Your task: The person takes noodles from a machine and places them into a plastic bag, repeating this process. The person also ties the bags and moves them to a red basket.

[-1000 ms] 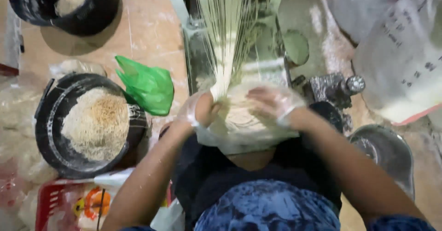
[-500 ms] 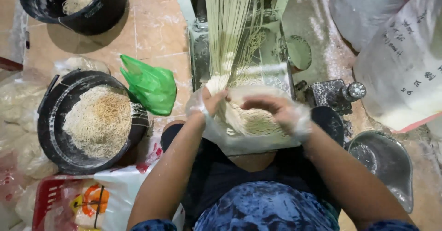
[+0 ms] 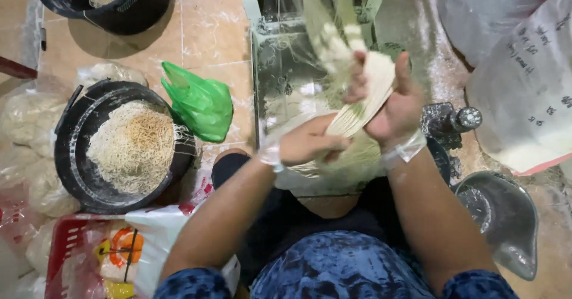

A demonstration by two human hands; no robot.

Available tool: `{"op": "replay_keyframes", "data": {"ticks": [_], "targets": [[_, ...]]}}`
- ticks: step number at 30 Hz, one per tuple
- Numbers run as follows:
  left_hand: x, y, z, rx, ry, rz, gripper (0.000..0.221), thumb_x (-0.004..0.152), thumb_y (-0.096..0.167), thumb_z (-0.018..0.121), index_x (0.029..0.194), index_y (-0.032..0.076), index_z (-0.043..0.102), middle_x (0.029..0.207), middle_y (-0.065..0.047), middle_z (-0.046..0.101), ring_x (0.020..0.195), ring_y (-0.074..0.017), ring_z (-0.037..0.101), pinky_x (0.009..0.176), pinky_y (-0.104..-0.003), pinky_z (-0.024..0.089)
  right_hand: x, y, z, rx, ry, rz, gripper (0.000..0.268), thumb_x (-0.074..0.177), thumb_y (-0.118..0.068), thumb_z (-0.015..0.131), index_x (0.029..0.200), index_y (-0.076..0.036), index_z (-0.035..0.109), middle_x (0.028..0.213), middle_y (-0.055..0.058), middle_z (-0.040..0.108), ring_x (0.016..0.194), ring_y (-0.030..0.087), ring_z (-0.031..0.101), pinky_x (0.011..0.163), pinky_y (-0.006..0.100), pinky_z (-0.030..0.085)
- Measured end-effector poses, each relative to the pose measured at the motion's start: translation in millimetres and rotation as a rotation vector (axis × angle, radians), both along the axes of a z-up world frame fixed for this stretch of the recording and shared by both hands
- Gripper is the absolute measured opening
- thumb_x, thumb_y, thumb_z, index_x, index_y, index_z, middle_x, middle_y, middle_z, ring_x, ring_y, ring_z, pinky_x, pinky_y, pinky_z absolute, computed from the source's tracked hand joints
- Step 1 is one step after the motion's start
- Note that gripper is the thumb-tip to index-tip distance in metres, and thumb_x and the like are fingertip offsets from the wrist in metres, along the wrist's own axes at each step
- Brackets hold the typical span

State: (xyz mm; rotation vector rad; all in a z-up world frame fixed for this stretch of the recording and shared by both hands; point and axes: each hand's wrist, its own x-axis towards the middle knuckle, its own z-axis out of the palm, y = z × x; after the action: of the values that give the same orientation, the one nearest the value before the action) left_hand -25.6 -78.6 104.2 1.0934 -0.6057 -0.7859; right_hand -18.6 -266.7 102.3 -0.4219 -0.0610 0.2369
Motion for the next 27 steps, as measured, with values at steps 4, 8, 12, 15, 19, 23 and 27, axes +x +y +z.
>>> {"op": "replay_keyframes", "data": {"ticks": [4, 8, 12, 15, 19, 23, 27], "targets": [[14, 66, -17, 0.637, -0.306, -0.106, 0.024, 0.094, 0.031, 0.065, 0.105, 0.011, 0.069, 0.059, -0.005, 0.066, 0.061, -0.0237, 0.067, 0.068, -0.038, 0.054, 15, -30, -29, 0.060, -0.034, -0.115, 0.043, 0.108, -0.037, 0.048, 0.136, -0.005, 0.059, 0.082, -0.002, 0.052, 0.069, 0.010, 0.055, 0.072, 0.027, 0.047], [22, 106, -86, 1.089, -0.621, 0.160, 0.053, 0.094, 0.026, 0.057, 0.139, -0.001, 0.061, 0.136, -0.025, 0.065, 0.130, -0.0450, 0.055, 0.110, -0.051, 0.041, 22, -18, -46, -0.081, 0.016, -0.131, 0.024, 0.107, -0.027, 0.053, 0.123, -0.013, 0.063, 0.080, -0.009, 0.059, 0.069, 0.004, 0.058, 0.073, 0.023, 0.046], [30, 97, -98, 0.749, -0.716, 0.357, 0.050, 0.083, 0.008, 0.073, 0.130, -0.004, 0.063, 0.120, -0.033, 0.066, 0.118, -0.0518, 0.059, 0.106, -0.057, 0.044, 14, 22, -28, -0.177, 0.048, -0.022, 0.007, 0.105, -0.018, 0.053, 0.106, -0.015, 0.059, 0.070, -0.009, 0.050, 0.056, 0.008, 0.053, 0.062, 0.026, 0.044], [37, 59, -37, 0.705, -0.474, 0.171, 0.091, 0.085, 0.071, 0.064, 0.151, 0.010, 0.050, 0.151, -0.025, 0.051, 0.140, -0.0470, 0.046, 0.118, -0.059, 0.033, 7, 48, 9, -0.334, 0.040, 0.021, 0.006, 0.098, -0.006, 0.061, 0.098, -0.004, 0.056, 0.066, 0.001, 0.043, 0.047, 0.017, 0.052, 0.048, 0.028, 0.044], [42, 0, -17, 0.019, 0.124, 0.273, 0.064, 0.101, 0.058, 0.048, 0.135, 0.005, 0.057, 0.121, -0.019, 0.065, 0.070, -0.0175, 0.059, 0.062, -0.033, 0.051, 6, 59, 3, -0.380, -0.013, 0.129, 0.007, 0.095, -0.001, 0.064, 0.092, -0.001, 0.059, 0.061, 0.006, 0.046, 0.045, 0.019, 0.053, 0.044, 0.031, 0.046], [73, -32, -37, -0.441, 0.262, 0.349, 0.067, 0.109, 0.055, 0.040, 0.146, 0.000, 0.051, 0.115, -0.022, 0.075, 0.108, -0.0304, 0.074, 0.100, -0.046, 0.057, -5, 48, 16, -0.634, -0.073, 0.111, 0.017, 0.096, -0.003, 0.069, 0.083, 0.000, 0.058, 0.058, 0.011, 0.049, 0.046, 0.021, 0.055, 0.046, 0.031, 0.044], [120, -36, -44, -0.584, 0.322, 0.413, 0.060, 0.109, 0.051, 0.044, 0.142, 0.002, 0.055, 0.110, -0.019, 0.076, 0.108, -0.0330, 0.074, 0.096, -0.042, 0.060, -22, 18, 6, -0.884, -0.086, 0.135, 0.018, 0.095, -0.008, 0.069, 0.081, -0.002, 0.060, 0.058, 0.011, 0.056, 0.046, 0.022, 0.062, 0.046, 0.032, 0.043]]}}
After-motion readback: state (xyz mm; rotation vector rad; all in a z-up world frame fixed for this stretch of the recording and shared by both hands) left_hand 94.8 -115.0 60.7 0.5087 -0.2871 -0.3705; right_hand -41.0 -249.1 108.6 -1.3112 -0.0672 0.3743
